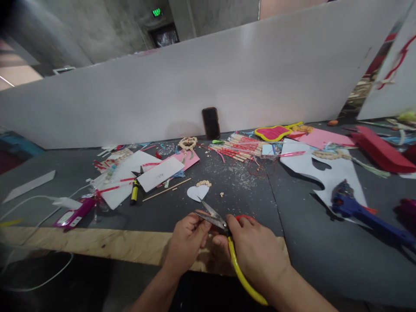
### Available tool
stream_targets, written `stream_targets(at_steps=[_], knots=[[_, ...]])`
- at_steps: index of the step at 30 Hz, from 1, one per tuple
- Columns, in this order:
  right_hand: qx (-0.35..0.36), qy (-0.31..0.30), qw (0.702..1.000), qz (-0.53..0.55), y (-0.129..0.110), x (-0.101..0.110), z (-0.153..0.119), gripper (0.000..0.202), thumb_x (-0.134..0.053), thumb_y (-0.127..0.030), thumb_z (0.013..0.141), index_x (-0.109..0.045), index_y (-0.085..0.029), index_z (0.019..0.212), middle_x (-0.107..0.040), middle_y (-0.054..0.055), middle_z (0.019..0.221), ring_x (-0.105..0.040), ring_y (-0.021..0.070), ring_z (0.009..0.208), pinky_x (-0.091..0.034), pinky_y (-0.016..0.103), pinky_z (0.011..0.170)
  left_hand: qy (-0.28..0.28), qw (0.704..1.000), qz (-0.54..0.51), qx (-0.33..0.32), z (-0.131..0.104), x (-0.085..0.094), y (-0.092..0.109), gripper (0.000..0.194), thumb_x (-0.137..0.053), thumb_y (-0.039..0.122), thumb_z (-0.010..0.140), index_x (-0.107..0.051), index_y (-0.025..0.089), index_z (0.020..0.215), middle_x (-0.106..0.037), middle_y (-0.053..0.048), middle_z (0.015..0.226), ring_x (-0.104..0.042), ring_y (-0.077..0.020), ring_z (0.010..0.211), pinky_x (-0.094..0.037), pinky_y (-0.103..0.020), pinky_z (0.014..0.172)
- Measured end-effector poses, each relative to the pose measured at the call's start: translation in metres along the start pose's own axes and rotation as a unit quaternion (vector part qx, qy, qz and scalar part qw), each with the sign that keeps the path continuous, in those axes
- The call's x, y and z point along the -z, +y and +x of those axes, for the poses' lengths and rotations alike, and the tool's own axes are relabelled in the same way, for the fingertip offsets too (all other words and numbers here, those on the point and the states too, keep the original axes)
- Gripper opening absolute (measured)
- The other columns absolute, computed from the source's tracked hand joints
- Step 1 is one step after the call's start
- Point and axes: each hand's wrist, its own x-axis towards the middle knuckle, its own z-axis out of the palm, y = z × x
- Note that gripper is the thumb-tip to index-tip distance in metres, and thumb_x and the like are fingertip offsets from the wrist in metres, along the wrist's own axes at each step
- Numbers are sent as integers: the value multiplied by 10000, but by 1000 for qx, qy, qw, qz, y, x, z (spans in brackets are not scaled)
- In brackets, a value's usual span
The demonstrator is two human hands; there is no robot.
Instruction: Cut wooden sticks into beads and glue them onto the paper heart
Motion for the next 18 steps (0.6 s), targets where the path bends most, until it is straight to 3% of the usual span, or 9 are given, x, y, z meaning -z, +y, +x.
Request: stream_targets(at_steps=[6, 11, 14, 18], knots=[[-6, -1, 1000, 22, -4, 8, 0, 285, -348, -401, 882, -535, -202, 964, -671, 59, 825, -635, 220, 717, -405, 302, 595, -5, 1000, -22, -18, 2, -4, 0, 245, -528, 346, 804, -589, 123, 725, -454, 43, 470, -360, -59, 400, -283, -174, 400], [-16, -25, 996, 79, -8, 21, -1, 304, -315, -394, 889, -549, -220, 976, -670, 38, 743, -629, 186, 647, -383, 255, 527, -15, 997, -68, -24, 5, -5, 0, 247, -546, 354, 797, -565, 129, 699, -490, 38, 503, -350, -50, 411, -279, -172, 415], [1, -11, 996, 88, -4, 23, -2, 330, -391, -416, 851, -530, -235, 1089, -669, 59, 850, -623, 193, 734, -423, 274, 599, -30, 994, -109, -5, 8, -4, -1, 219, -556, 338, 795, -556, 128, 734, -563, 16, 550, -361, -45, 412, -271, -170, 416], [27, 32, 998, 42, 6, 20, -2, 616, -567, -354, 713, -409, -171, 1280, -609, 138, 1072, -556, 263, 963, -454, 378, 754, -18, 983, -184, 15, 5, -8, -4, 175, -594, 278, 766, -530, 130, 697, -583, 12, 531, -347, -36, 405, -243, -167, 422]])
